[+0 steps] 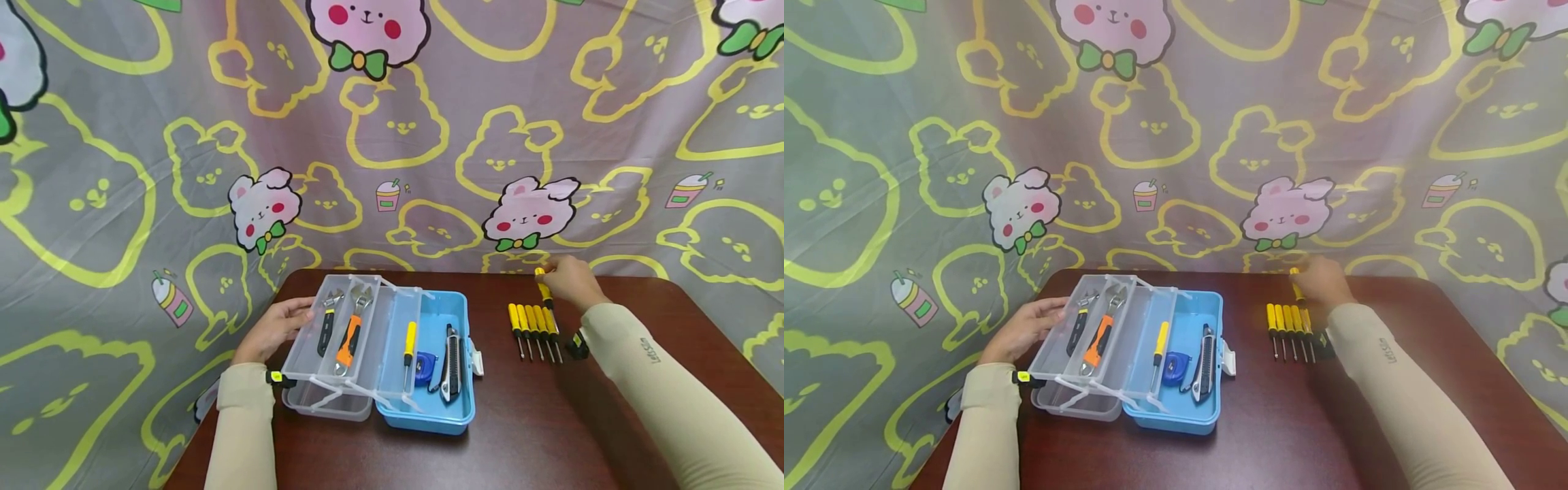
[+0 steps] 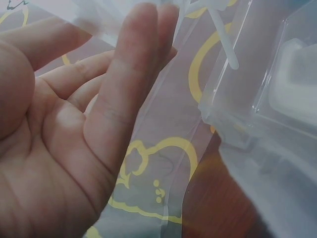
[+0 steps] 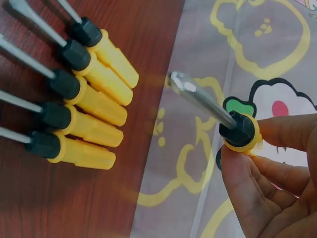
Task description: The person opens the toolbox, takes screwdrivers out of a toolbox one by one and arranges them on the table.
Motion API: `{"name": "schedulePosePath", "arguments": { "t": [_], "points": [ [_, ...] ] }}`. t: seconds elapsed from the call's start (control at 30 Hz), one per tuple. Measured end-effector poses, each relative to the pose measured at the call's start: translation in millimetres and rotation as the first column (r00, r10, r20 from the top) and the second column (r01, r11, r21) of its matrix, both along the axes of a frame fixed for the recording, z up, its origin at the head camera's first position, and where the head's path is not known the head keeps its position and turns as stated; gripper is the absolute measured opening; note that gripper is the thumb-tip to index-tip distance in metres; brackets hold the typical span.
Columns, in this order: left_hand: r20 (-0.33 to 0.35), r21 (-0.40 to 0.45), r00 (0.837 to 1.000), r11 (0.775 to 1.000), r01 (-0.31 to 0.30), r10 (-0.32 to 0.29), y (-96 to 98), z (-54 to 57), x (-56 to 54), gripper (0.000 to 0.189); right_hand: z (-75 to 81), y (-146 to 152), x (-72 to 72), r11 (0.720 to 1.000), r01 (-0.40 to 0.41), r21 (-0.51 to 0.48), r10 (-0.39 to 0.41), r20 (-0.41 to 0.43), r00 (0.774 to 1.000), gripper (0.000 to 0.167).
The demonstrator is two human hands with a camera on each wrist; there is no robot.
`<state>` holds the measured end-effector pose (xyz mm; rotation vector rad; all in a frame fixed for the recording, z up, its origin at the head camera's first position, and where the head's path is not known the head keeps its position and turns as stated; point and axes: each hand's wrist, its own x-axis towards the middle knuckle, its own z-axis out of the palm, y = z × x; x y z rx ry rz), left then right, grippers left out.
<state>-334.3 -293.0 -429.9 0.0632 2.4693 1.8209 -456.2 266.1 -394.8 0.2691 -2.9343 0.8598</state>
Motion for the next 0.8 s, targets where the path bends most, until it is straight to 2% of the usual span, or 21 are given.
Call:
{"name": "schedulePosePath", "arguments": {
  "t": [0.2, 0.5, 0.8],
  "points": [
    [0.005, -0.003, 1.000, 1.000, -0.005, 0.005, -0.4, -0.4, -0.1, 0.044, -7.1, 5.2, -3.9, 1.000, 0.023, -0.011, -0.023, 0.054, 0.998, 0.027],
    [-0.008, 0.003, 1.000, 1.000, 0.022, -0.022, -0.7, -0.6, -0.1, 0.047, -17.4, 13.9, -5.7, 1.000, 0.026, 0.005, -0.026, 0.058, 0.998, 0.024],
    [-0.009, 0.008, 1.000, 1.000, 0.020, -0.020, -0.7, -1.5, -0.1, 0.048, -25.8, 20.4, -4.8, 0.999, 0.032, 0.035, -0.034, 0.058, 0.998, 0.023]
  ]
}}
